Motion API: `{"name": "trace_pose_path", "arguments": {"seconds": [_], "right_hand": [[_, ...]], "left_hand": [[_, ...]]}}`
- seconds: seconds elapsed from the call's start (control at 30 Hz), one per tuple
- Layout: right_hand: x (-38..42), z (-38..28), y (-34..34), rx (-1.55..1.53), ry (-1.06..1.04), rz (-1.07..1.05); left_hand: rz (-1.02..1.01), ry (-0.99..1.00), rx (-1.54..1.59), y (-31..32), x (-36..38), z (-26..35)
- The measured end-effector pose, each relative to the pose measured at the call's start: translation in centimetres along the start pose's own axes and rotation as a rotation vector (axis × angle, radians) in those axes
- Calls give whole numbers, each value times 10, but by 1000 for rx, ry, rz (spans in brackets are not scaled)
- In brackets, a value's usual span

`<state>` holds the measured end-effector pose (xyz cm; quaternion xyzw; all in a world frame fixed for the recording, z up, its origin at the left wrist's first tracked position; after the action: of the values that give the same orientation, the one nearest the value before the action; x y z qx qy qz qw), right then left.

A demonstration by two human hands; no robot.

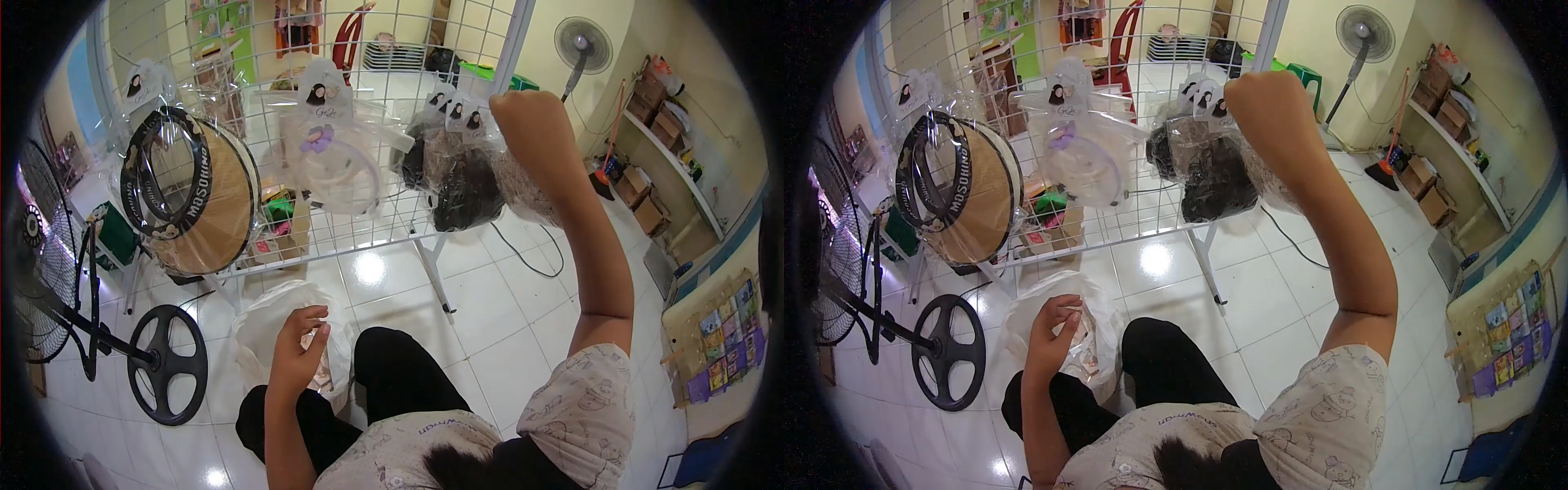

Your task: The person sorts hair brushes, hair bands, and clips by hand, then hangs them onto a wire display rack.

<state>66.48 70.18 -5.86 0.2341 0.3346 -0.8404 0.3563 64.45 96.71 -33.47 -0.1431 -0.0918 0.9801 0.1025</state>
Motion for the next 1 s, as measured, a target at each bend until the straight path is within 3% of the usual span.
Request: {"name": "trace_pose_path", "arguments": {"seconds": [0.13,0.33,0.43,0.53,0.57,0.7,1.0], "right_hand": [[8,-9,1,-152,87,-95],[46,18,7,-893,646,-300],[72,17,3,-819,624,-65],[102,-10,18,-518,606,-82],[112,-15,31,-543,650,-108],[139,-24,61,-1533,1062,136],[158,1,103,-1911,1049,218]], "left_hand": [[-7,22,3,1,2,5],[-23,15,8,3,1,5],[-22,8,-6,3,0,3],[-7,-4,-13,2,0,0],[-3,-9,-17,1,0,-1],[6,-31,-57,-4,0,-5],[124,-78,-145,-60,9,0]]}}
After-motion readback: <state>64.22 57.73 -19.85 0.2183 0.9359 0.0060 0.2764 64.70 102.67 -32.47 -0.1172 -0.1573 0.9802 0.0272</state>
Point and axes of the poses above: each hand's wrist, its own x-axis away from the middle knuckle, its own y-axis out of the palm, z = x × y, the point moved 10 cm from there along -x, towards the middle knuckle, and after that the axes turned 4 degrees about z, right-handed, at the moved point
